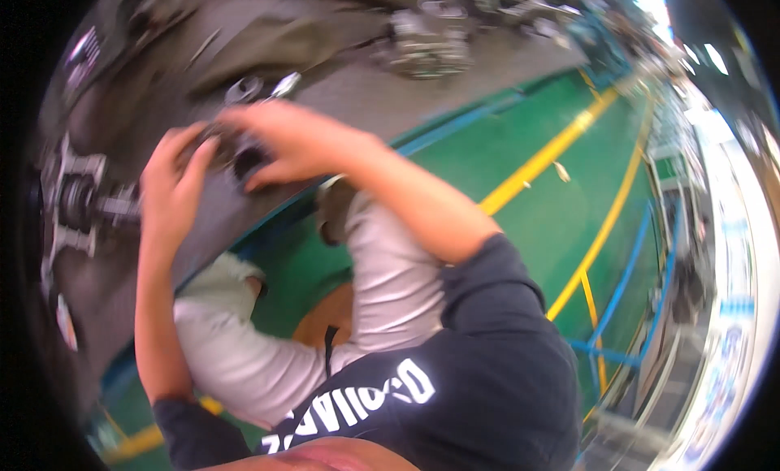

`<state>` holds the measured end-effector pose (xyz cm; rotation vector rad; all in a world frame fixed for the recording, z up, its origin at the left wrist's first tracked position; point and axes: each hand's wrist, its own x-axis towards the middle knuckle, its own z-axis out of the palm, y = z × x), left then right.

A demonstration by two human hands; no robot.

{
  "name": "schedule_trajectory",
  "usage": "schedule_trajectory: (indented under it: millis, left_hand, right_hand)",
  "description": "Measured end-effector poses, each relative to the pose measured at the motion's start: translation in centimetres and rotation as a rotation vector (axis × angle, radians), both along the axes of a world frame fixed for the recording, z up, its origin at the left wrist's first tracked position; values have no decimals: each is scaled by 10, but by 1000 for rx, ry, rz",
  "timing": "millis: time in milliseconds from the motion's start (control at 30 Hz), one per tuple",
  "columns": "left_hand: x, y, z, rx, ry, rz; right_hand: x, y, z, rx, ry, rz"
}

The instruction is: The person assembles gears onto a transmission shaft by hand. They pick up and slide gear components onto the shaft one at a time, then handle a bearing and a final gear from the workbench before sliding them onto the end of the shaft.

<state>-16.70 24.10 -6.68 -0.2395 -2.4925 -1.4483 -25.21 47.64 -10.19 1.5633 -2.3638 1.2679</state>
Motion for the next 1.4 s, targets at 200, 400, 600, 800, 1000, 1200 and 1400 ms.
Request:
schedule_trajectory:
  millis: [200,400,600,800,1000,1200,1400]
  left_hand:
    - [-17,7,-5,54,-316,-21]
    - [-18,2,-4,-79,-406,-68]
    - [-1,11,13,-273,-217,-148]
    - [12,8,24,-174,-209,-48]
    - [12,18,36,-307,-187,-49]
    - [16,4,27,-350,-149,-8]
    - [21,3,34,-367,-215,-2]
  right_hand:
    - [4,-8,23,54,-52,-81]
    - [16,-15,22,125,-48,-112]
    - [18,-10,18,157,60,-19]
    - [18,-30,10,195,209,-49]
    - [19,-19,12,260,251,-148]
    - [21,-25,7,195,195,-248]
    - [20,-24,5,182,184,-269]
